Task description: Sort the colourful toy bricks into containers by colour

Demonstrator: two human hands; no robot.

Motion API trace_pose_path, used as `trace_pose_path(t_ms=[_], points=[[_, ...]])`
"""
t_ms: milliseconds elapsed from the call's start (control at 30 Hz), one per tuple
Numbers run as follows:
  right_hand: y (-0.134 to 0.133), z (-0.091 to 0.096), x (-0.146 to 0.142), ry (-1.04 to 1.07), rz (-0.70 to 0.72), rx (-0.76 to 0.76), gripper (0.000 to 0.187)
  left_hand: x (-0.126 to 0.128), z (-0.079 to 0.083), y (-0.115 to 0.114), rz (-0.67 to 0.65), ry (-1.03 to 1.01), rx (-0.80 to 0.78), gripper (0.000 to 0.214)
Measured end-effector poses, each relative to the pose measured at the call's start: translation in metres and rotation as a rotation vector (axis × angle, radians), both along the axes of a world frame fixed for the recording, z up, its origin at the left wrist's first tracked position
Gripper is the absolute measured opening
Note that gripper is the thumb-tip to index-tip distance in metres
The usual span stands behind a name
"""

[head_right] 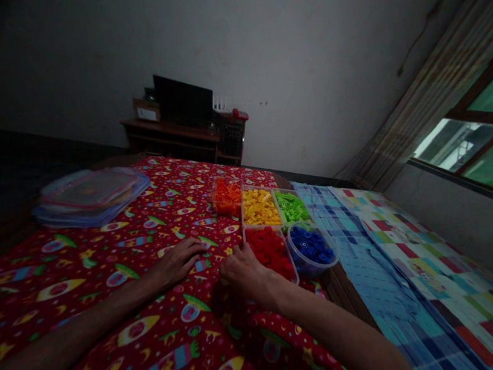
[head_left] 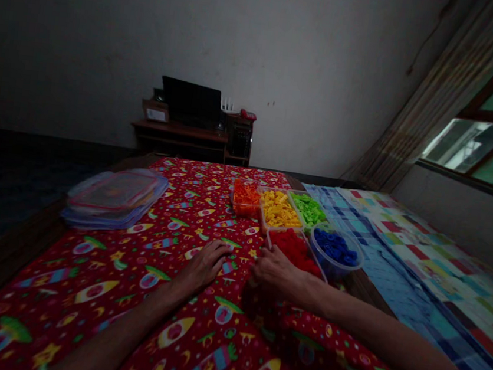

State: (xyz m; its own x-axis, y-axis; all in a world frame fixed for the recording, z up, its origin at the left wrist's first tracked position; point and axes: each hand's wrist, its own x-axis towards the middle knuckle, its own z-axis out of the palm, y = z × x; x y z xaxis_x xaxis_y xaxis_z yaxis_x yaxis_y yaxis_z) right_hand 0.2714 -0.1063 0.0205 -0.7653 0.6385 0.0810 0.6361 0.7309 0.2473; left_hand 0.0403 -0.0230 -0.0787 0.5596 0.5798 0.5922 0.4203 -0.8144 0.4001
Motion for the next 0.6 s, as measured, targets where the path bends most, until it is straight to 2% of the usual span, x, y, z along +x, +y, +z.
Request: trace_pose_path(t_ms=[100, 200, 267, 367, 467, 600], points=[[-0.018, -0.013, -0.007, -0.152, 0.001, 0.017, 0.017, -0.001, -0.006, 0.004, 0.0, 0.014, 0.026, 0.024], [-0.021, -0.023, -0.011, -0.238, -0.067, 0.037, 0.017, -0.002, -0.006, 0.004, 0.0, 0.015, 0.037, 0.023], [-0.02, -0.031, -0.011, -0.234, -0.077, 0.042, 0.016, -0.001, -0.003, 0.002, 0.002, 0.008, 0.04, 0.023], [-0.016, -0.033, -0.009, -0.135, 0.003, 0.029, 0.023, 0.0, 0.001, 0.0, 0.0, 0.001, 0.039, 0.022], [-0.002, -0.014, -0.006, -0.058, 0.008, -0.003, 0.027, 0.001, 0.003, -0.001, -0.003, 0.006, 0.04, 0.022], [0.043, 0.027, 0.008, 0.06, -0.194, 0.01, 0.028, 0.002, 0.004, -0.001, 0.013, 0.01, 0.043, 0.021]])
